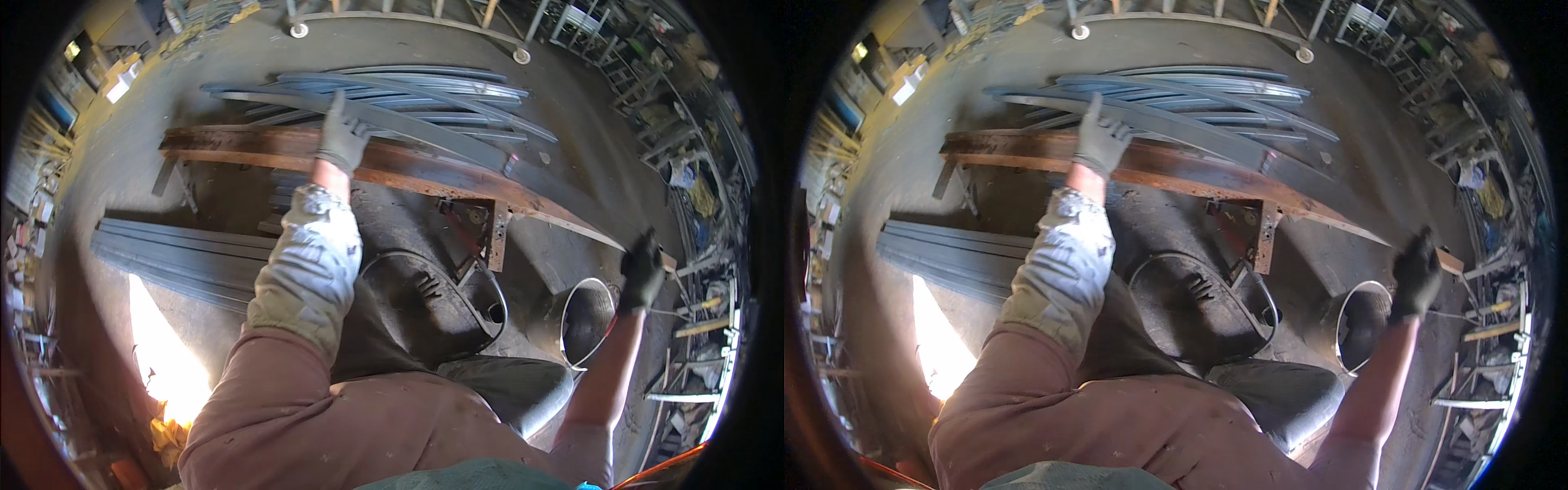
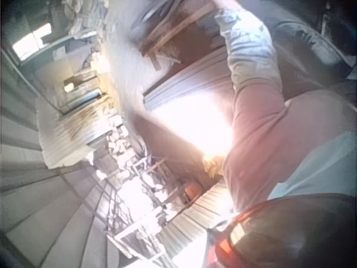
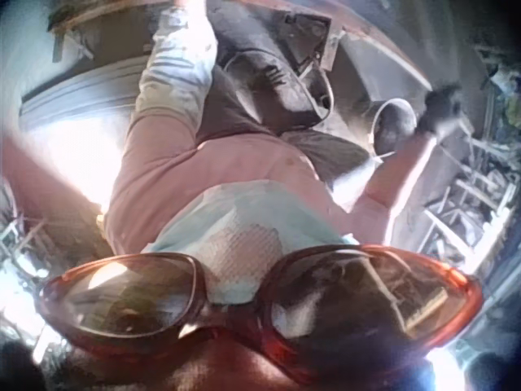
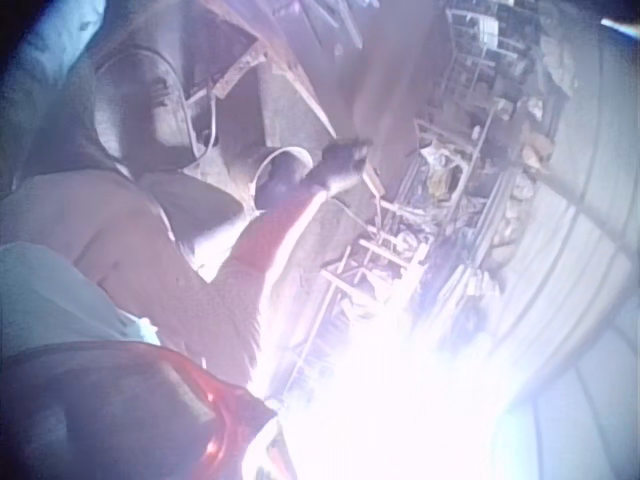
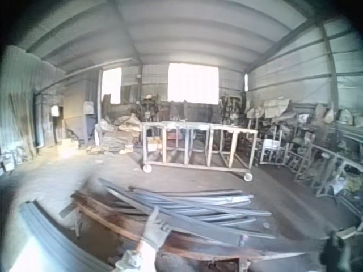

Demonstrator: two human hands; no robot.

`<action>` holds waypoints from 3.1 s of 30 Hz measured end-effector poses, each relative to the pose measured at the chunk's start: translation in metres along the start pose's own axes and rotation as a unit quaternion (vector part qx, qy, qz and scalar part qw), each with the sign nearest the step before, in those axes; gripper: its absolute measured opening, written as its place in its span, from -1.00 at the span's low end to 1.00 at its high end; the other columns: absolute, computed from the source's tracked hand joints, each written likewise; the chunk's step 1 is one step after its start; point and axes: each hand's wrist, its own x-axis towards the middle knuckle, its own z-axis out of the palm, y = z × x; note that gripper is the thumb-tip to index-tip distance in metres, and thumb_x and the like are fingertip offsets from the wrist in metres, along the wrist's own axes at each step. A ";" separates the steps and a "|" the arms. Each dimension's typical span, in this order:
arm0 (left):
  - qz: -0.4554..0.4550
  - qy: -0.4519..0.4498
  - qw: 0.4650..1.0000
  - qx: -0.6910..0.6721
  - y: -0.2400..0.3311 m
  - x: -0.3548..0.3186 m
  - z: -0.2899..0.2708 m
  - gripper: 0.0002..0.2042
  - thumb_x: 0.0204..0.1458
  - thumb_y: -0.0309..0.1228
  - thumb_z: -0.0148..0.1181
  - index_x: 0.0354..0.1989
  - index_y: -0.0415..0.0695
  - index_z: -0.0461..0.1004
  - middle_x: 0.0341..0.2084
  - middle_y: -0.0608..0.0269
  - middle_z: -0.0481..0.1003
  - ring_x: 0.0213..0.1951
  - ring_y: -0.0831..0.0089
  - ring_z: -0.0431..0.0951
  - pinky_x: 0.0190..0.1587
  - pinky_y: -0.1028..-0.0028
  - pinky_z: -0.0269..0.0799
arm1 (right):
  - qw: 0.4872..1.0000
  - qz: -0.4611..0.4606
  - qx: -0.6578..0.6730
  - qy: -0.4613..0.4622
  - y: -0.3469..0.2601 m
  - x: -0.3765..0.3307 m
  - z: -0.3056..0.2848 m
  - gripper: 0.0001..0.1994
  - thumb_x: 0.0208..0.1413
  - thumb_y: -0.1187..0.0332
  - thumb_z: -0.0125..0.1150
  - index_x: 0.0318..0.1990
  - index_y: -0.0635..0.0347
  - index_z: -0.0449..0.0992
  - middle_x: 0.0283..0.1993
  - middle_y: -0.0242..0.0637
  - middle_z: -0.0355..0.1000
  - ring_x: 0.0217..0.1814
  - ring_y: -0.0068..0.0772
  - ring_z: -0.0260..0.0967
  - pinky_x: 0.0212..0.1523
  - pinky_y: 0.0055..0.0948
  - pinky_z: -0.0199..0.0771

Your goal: The person welds a long metal bar using a handheld welding torch, producing bright sparks. They periodically pause to reposition the bar and adjust their grip, then resume welding along the length of the piece.

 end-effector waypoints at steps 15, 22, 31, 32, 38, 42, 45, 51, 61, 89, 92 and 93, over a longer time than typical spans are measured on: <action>0.262 -0.022 0.897 0.356 0.068 -0.100 -0.006 -0.47 0.58 -0.23 0.25 0.56 -0.33 0.47 0.42 0.13 0.58 0.48 0.37 0.48 0.58 0.35 0.33 | 0.869 0.377 -0.150 -0.282 0.121 0.163 0.211 -0.32 0.37 -0.47 0.28 -0.20 0.06 0.62 -0.51 -0.21 0.47 -0.63 -0.27 0.37 -0.61 -0.28 0.31; 0.297 0.001 0.856 0.422 0.070 -0.094 -0.015 -0.42 0.53 -0.24 0.36 0.55 -0.36 0.46 0.42 0.11 0.57 0.42 0.36 0.53 0.53 0.35 0.39 | 0.929 0.312 0.104 -0.170 0.159 0.210 0.251 -0.18 0.29 -0.28 0.56 0.36 0.25 0.44 -0.09 0.01 0.73 -0.25 -0.13 0.74 -0.42 -0.20 0.59; 0.267 -0.016 0.875 0.404 0.083 -0.091 -0.049 -0.38 0.49 -0.33 0.39 0.60 -0.37 0.37 0.49 -0.02 0.53 0.48 0.33 0.53 0.55 0.35 0.45 | 0.928 0.124 0.103 -0.335 0.067 0.067 0.188 -0.42 0.65 -0.09 0.15 0.57 0.09 0.50 0.33 -0.24 0.73 0.14 -0.38 0.70 0.02 -0.37 0.59; 0.257 -0.019 0.878 0.404 0.085 -0.089 -0.054 -0.38 0.49 -0.31 0.39 0.60 -0.36 0.38 0.50 -0.02 0.52 0.50 0.31 0.52 0.56 0.34 0.46 | 0.929 0.077 0.057 -0.356 0.072 0.059 0.164 -0.44 0.67 -0.03 0.10 0.61 0.06 0.47 0.38 -0.25 0.70 0.19 -0.37 0.69 0.06 -0.37 0.60; 0.271 0.010 0.837 0.475 0.100 -0.108 -0.134 -0.48 0.51 -0.08 0.31 0.45 -0.18 0.61 0.20 0.19 0.69 0.19 0.31 0.64 0.25 0.33 0.58 | 0.933 0.105 0.032 -0.342 0.109 -0.014 0.077 -0.43 0.70 0.06 -0.03 0.68 0.09 0.38 0.53 -0.15 0.57 0.22 -0.38 0.62 0.17 -0.35 0.56; 0.203 0.111 0.810 0.538 0.057 -0.145 -0.254 -0.41 0.39 0.05 0.31 0.19 -0.33 0.72 0.01 0.04 0.78 0.09 0.21 0.72 0.25 0.21 0.56 | 0.918 0.174 0.059 -0.352 0.140 -0.015 0.015 -0.37 0.69 -0.03 -0.03 0.72 0.08 0.33 0.60 -0.16 0.51 0.44 -0.17 0.56 0.33 -0.22 0.49; -0.072 0.202 0.762 0.611 0.002 -0.196 -0.384 -0.27 0.35 0.25 0.24 0.20 -0.30 0.75 0.04 -0.11 0.79 0.14 -0.05 0.75 0.27 0.18 0.57 | 0.927 0.164 0.009 -0.337 0.134 -0.038 0.008 -0.37 0.68 -0.03 -0.04 0.72 0.06 0.33 0.61 -0.13 0.49 0.50 -0.15 0.50 0.41 -0.14 0.42; -0.241 0.319 0.711 0.578 -0.106 -0.302 -0.527 -0.19 0.25 0.23 0.40 0.38 -0.29 0.67 0.31 -0.26 0.68 0.40 -0.09 0.65 0.42 0.09 0.52 | 0.922 0.165 -0.018 -0.350 0.138 -0.057 0.010 -0.39 0.65 0.01 -0.05 0.71 -0.02 0.36 0.61 -0.13 0.49 0.49 -0.12 0.50 0.40 -0.12 0.42; -0.271 0.359 0.754 0.479 -0.144 -0.258 -0.563 -0.20 0.22 0.18 0.42 0.50 -0.14 0.59 0.44 -0.15 0.60 0.49 -0.08 0.58 0.42 0.12 0.53 | 0.882 0.118 -0.144 -0.433 0.116 -0.090 0.060 -0.48 0.66 0.10 0.07 0.59 0.11 0.51 0.33 -0.23 0.69 0.10 -0.43 0.61 0.16 -0.38 0.56; -0.300 0.299 0.601 0.678 -0.142 -0.279 -0.619 -0.41 0.36 0.20 0.29 0.06 -0.13 0.82 0.01 -0.05 0.80 0.09 0.09 0.81 0.13 0.10 0.67 | 0.856 0.094 -0.208 -0.464 0.102 -0.112 0.070 -0.49 0.65 0.14 0.10 0.58 0.16 0.52 0.26 -0.24 0.71 0.03 -0.46 0.61 0.07 -0.39 0.59; -0.204 0.016 0.484 0.851 -0.088 -0.345 -0.615 -0.47 0.40 0.11 0.27 -0.08 -0.18 0.82 -0.05 -0.13 0.79 0.05 -0.11 0.79 0.13 0.01 0.66 | 0.853 0.079 -0.172 -0.487 0.101 -0.119 0.084 -0.48 0.66 0.12 0.07 0.59 0.16 0.50 0.28 -0.23 0.69 0.06 -0.45 0.60 0.10 -0.37 0.58; -0.167 -0.011 0.464 0.870 -0.073 -0.358 -0.601 -0.48 0.42 0.08 0.27 -0.12 -0.20 0.83 -0.06 -0.15 0.78 0.03 -0.17 0.78 0.13 -0.02 0.66 | 0.853 0.082 -0.169 -0.487 0.096 -0.120 0.079 -0.47 0.67 0.10 0.06 0.59 0.19 0.49 0.30 -0.21 0.69 0.07 -0.41 0.60 0.12 -0.34 0.58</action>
